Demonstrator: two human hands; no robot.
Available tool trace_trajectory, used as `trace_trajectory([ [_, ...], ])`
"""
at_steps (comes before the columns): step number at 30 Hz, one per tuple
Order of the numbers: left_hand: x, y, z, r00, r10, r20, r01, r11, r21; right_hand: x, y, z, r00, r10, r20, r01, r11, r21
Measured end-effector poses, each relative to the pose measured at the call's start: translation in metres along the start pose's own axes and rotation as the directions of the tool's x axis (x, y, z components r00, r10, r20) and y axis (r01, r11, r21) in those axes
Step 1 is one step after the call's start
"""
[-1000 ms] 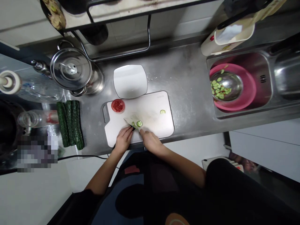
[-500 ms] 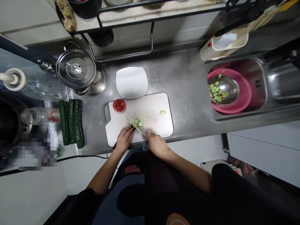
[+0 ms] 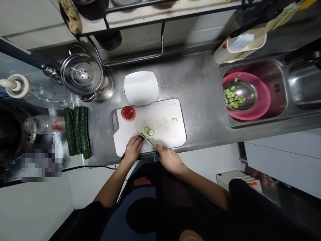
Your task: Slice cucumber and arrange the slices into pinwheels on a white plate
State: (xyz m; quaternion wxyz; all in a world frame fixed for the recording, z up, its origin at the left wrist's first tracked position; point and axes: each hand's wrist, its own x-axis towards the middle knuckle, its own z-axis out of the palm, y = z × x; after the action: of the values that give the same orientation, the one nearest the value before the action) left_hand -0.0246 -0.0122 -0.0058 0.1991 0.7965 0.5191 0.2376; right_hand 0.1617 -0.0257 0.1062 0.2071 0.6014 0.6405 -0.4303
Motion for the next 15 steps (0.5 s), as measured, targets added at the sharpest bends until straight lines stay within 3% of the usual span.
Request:
trace_trajectory([
  [15,0.0011,-0.0006,-0.0004,1.000,0.024,-0.013,-0.024,1.000,-0.017,0.0030,0.0013,0.0029,1.000,-0.017,-0.017,0.017,1.000,0.012],
])
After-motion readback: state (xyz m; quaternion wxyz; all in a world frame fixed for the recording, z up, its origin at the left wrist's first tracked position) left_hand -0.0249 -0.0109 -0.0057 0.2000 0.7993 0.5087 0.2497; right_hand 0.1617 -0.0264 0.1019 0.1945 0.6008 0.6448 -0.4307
